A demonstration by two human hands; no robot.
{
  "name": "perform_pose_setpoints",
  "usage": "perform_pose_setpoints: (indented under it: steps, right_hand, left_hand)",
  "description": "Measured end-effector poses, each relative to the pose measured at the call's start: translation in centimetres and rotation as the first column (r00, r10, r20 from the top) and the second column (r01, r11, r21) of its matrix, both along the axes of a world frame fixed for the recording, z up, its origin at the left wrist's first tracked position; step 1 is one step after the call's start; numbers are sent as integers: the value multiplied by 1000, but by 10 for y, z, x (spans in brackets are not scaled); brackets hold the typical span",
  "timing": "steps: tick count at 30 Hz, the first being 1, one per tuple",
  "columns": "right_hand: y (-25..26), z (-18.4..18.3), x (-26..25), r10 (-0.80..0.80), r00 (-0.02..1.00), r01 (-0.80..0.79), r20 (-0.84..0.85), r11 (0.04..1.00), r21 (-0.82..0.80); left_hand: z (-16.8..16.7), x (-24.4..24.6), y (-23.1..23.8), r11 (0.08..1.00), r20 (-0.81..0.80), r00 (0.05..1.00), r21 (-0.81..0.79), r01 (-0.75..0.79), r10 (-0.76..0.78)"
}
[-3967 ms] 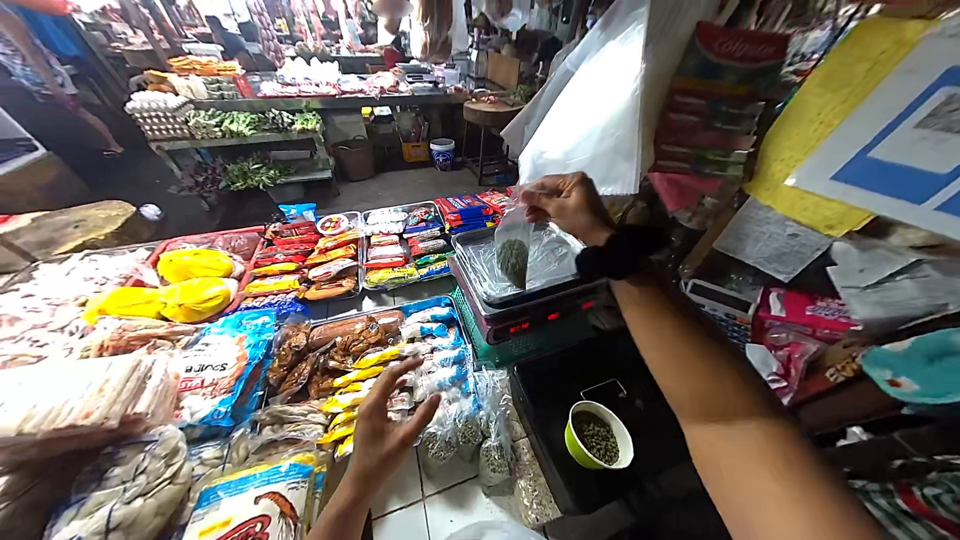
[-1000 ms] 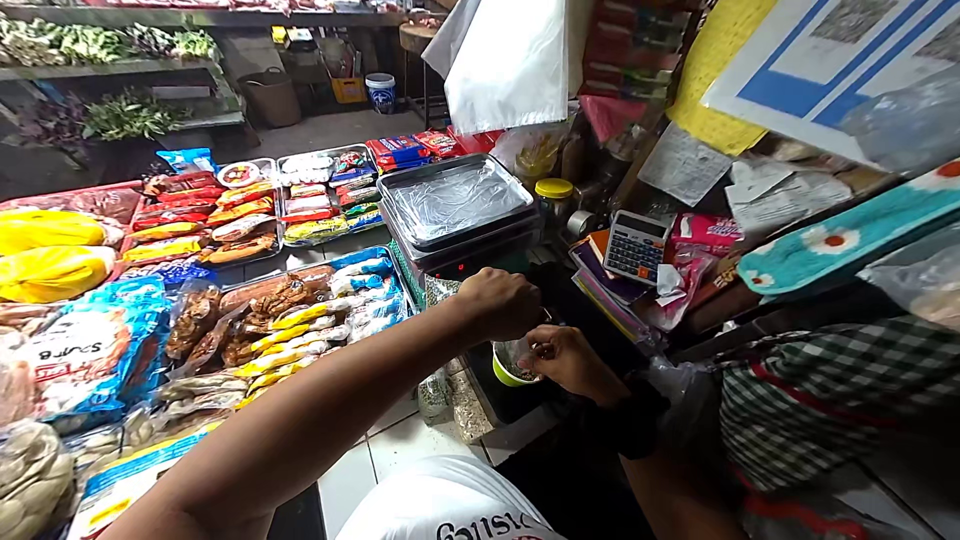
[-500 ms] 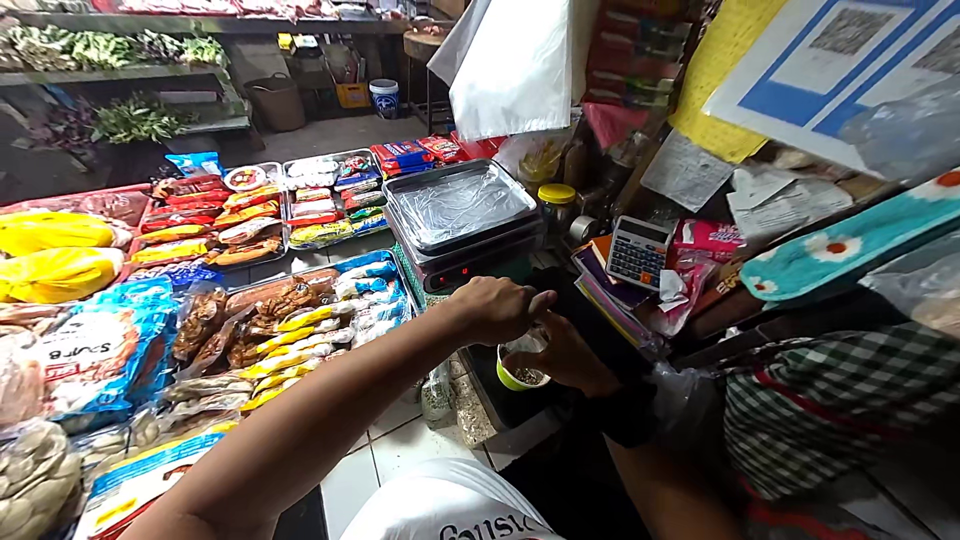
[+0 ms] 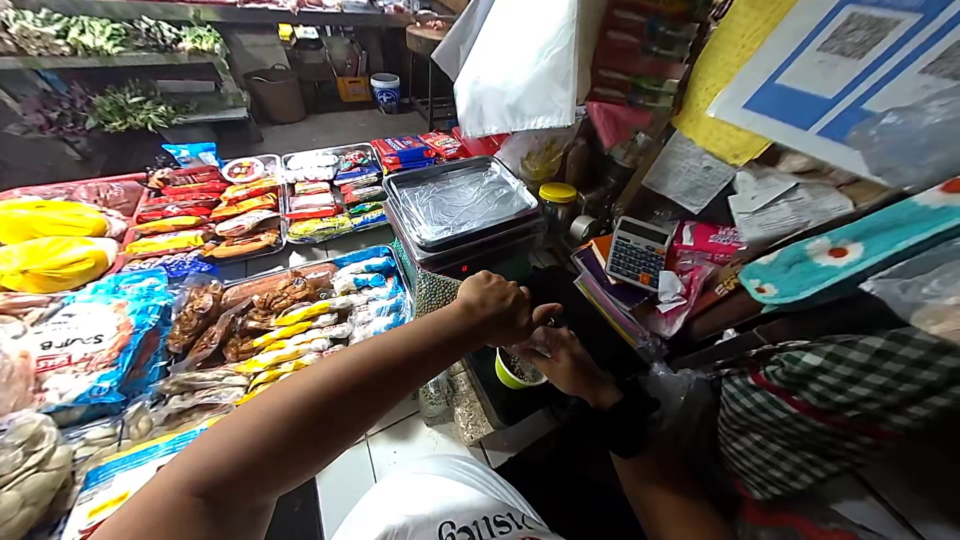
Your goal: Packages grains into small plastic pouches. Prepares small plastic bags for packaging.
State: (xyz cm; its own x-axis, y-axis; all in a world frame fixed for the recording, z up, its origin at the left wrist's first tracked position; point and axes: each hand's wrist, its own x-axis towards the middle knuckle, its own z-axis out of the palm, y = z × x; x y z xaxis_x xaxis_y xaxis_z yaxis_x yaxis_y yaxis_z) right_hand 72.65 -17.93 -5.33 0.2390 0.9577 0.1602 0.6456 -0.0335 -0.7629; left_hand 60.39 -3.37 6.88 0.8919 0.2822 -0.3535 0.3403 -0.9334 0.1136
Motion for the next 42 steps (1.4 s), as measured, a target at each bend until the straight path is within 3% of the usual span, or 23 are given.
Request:
perform_pose_setpoints:
  steps: [13, 20, 29, 38, 42]
  right_hand:
    - [2, -5, -6, 54, 998, -53, 23, 998, -35]
    - [6, 6, -5, 48, 999, -45, 15, 988, -145]
    - [12, 15, 4, 71, 989, -97, -129, 972, -213]
    - [11, 34, 4, -71, 963, 49, -259, 995, -88]
    - [18, 48, -7, -45, 968, 38, -246, 999, -34]
  left_hand:
    - [-5, -2, 8, 1000, 8, 1000, -27, 8, -8]
    - [-37, -27, 39, 981, 263, 964, -194, 29, 24]
    - [-88, -62, 55, 894, 370, 892, -442, -76, 259]
    - [-160, -96, 31, 772, 563, 620, -625, -113, 547]
    - [-181, -101, 17, 712, 615, 432, -696, -97, 660]
